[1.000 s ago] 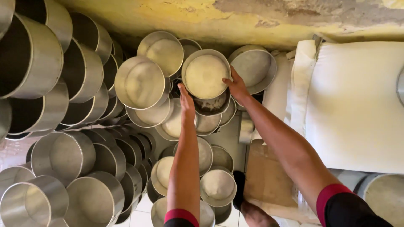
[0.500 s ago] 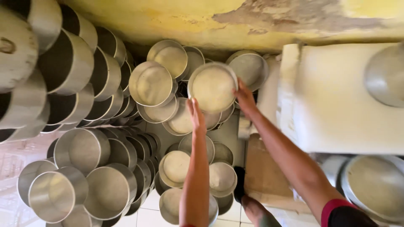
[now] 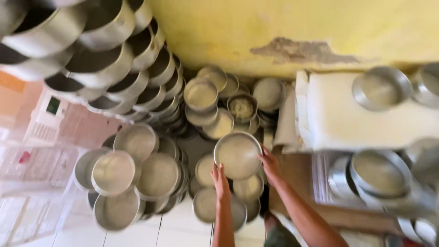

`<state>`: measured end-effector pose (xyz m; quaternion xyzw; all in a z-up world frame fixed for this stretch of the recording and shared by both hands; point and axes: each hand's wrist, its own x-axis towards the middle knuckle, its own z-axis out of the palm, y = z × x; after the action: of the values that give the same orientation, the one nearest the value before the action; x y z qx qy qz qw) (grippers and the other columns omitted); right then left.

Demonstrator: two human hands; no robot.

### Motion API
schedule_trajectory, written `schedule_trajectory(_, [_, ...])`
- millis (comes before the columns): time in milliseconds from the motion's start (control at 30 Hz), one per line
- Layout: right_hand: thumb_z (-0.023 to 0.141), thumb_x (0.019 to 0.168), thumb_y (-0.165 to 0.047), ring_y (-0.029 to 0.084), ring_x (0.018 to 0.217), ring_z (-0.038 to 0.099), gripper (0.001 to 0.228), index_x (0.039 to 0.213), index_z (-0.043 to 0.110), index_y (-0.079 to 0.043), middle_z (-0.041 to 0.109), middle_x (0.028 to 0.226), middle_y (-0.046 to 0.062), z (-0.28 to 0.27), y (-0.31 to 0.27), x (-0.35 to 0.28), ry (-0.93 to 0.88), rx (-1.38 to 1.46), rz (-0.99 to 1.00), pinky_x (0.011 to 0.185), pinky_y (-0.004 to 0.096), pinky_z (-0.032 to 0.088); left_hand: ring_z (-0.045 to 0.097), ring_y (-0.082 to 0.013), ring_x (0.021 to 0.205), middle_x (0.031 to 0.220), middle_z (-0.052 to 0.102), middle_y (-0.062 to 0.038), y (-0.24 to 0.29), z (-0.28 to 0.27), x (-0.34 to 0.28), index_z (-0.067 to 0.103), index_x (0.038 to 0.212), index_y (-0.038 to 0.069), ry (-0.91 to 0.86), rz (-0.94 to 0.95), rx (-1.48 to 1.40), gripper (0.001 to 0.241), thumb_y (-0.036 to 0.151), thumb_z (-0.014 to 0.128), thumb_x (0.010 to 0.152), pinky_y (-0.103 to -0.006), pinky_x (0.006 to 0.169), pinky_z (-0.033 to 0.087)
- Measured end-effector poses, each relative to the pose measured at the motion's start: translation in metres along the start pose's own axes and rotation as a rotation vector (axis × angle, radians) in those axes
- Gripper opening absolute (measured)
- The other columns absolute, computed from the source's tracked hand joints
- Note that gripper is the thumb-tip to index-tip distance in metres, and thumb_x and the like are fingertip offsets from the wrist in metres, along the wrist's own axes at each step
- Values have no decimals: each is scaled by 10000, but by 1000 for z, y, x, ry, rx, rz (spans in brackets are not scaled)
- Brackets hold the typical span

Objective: Organizing and inspecting round metal cake pans on the floor of a bakery.

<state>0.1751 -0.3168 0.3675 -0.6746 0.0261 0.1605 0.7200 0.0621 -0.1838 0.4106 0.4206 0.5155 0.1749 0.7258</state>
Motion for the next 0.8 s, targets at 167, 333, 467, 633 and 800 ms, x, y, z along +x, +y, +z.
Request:
schedule_trajectory(167, [591, 944, -198, 306, 1278, 505, 589, 1515, 503, -87, 552, 1430, 176, 14, -25, -90, -39, 49, 230, 1084, 435, 375, 413, -425, 1376, 1469, 365, -201, -11, -99, -29, 448, 1530, 84, -177, 147, 37, 684, 402, 612, 947, -581, 1143, 368])
schedule_trajectory(333, [634, 921, -202, 430, 1450, 368, 606, 1516, 520, -184, 429, 1581, 197, 23, -26, -159, -5, 81, 285, 1157, 639, 269, 477, -242, 1075, 1219, 457, -126, -16, -175, -35, 527, 1519, 151, -260, 241, 130, 602, 399, 664, 989, -398, 874, 532])
schedule_trajectory(467, [669, 899, -219, 393, 1273, 537, 606, 1495, 560, -241, 548, 1485, 165, 5, -8, -184, -62, 74, 318, 1016, 567, 432, 490, -204, 1025, 1225, 460, -128, -19, -207, -53, 505, 1538, 169, -290, 197, 149, 645, 425, 675, 971, -381, 847, 549])
schedule_trajectory(633, [707, 881, -225, 374, 1218, 580, 608, 1475, 583, -253, 582, 1452, 142, -28, 15, -204, -97, 13, 330, 986, 542, 471, 452, -175, 1006, 1177, 446, -109, -18, -230, -100, 521, 1526, 148, -324, 134, 118, 594, 370, 649, 990, -345, 885, 541])
schedule_trajectory(800, [711, 888, -261, 435, 1366, 421, 703, 1538, 478, -131, 417, 1591, 191, -29, -30, -252, -102, 61, 368, 1111, 586, 346, 542, -248, 1151, 1283, 437, -124, -74, -243, -104, 523, 1536, 247, -329, 87, 75, 497, 386, 533, 1059, -476, 980, 557])
